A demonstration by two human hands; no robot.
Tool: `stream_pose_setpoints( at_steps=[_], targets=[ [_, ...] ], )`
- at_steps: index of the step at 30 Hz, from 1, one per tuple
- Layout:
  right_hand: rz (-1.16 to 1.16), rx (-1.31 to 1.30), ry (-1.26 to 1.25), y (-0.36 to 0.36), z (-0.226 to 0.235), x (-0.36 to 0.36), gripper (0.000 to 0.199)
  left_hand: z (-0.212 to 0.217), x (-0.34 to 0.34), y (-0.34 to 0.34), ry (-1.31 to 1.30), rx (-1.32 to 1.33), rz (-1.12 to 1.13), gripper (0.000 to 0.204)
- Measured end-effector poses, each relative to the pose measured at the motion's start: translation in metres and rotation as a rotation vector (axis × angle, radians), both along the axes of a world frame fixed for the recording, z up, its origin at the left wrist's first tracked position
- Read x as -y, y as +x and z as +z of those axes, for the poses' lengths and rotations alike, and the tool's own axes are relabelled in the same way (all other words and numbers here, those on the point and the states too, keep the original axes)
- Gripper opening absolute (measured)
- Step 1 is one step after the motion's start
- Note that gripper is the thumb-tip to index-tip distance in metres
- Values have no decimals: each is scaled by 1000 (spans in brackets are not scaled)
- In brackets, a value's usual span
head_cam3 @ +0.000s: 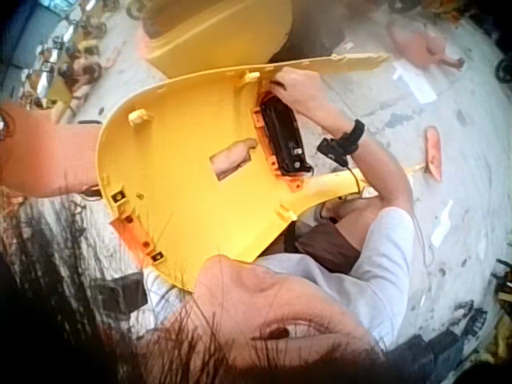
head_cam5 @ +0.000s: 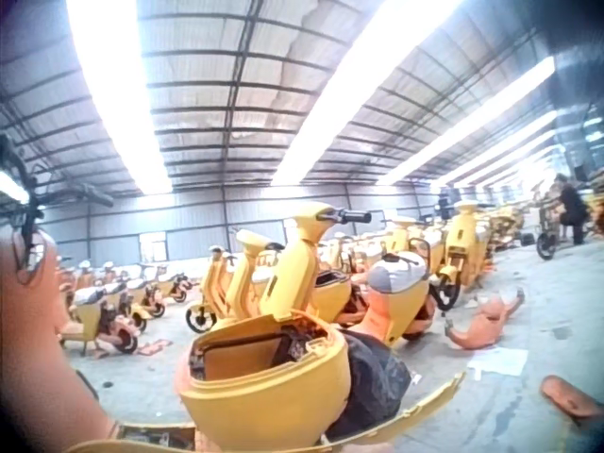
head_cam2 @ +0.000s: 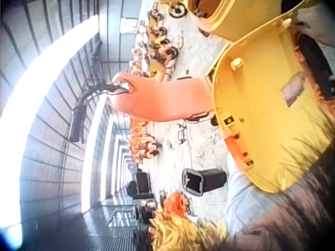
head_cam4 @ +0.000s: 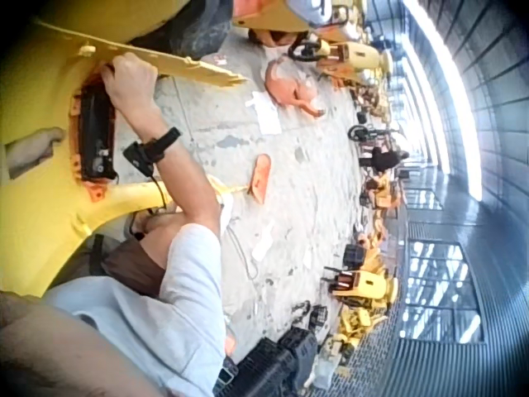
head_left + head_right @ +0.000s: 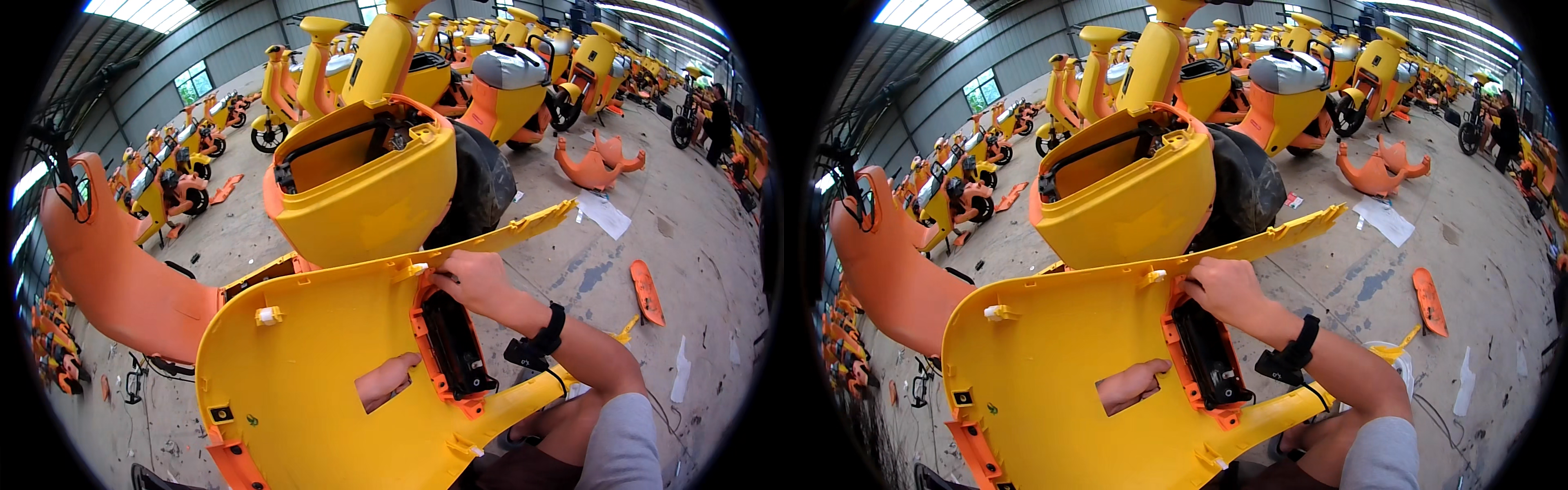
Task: The person uses a power drill and screws to attach a black component to a yellow body panel, then aligns the panel and attaches it to a scooter frame by hand.
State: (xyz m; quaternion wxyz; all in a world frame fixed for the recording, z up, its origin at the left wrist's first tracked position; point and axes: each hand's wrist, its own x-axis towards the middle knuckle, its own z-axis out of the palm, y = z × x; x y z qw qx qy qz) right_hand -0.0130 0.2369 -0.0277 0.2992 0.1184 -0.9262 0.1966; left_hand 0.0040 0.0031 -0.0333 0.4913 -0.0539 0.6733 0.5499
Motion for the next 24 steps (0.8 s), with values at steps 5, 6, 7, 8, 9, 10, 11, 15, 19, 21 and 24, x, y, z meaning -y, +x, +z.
stream_pose_setpoints(
  at_steps=[5, 6, 7, 8, 9, 10, 11, 15, 19, 21, 24],
  targets=[
    [99, -70, -92, 3, 4, -5, 15, -1, -4, -1, 14, -6, -17, 22],
    [118, -94, -89, 3, 3, -4, 13, -2, -4, 0, 14, -5, -20, 22],
    [116, -99, -72, 3, 4, -4, 13, -2, -4, -1, 15, -6, -18, 22],
    [114, -104, -55, 4, 7, -3, 13, -2, -4, -1, 18, -8, -16, 22],
    [106, -109, -37, 6, 10, -3, 13, -2, -4, -2, 20, -9, -18, 22],
    [83, -83, -28, 5, 10, -2, 13, -2, -3, -2, 18, -13, -17, 22],
    [61, -59, -20, 5, 11, 0, 12, -1, -1, -2, 14, -19, -13, 22],
    [114, -47, -129, 4, 9, 4, 12, 1, 4, -2, 8, -24, -4, 22],
    [110, -115, -22, 1, 0, -8, 13, -5, -2, -10, 23, -18, -24, 22],
    [68, -103, -20, 2, 0, -3, 11, -4, 1, -9, 13, -23, -13, 22],
    [62, -86, -32, 0, 0, -2, 10, -5, 1, -10, 6, -18, -9, 22]
  ],
)
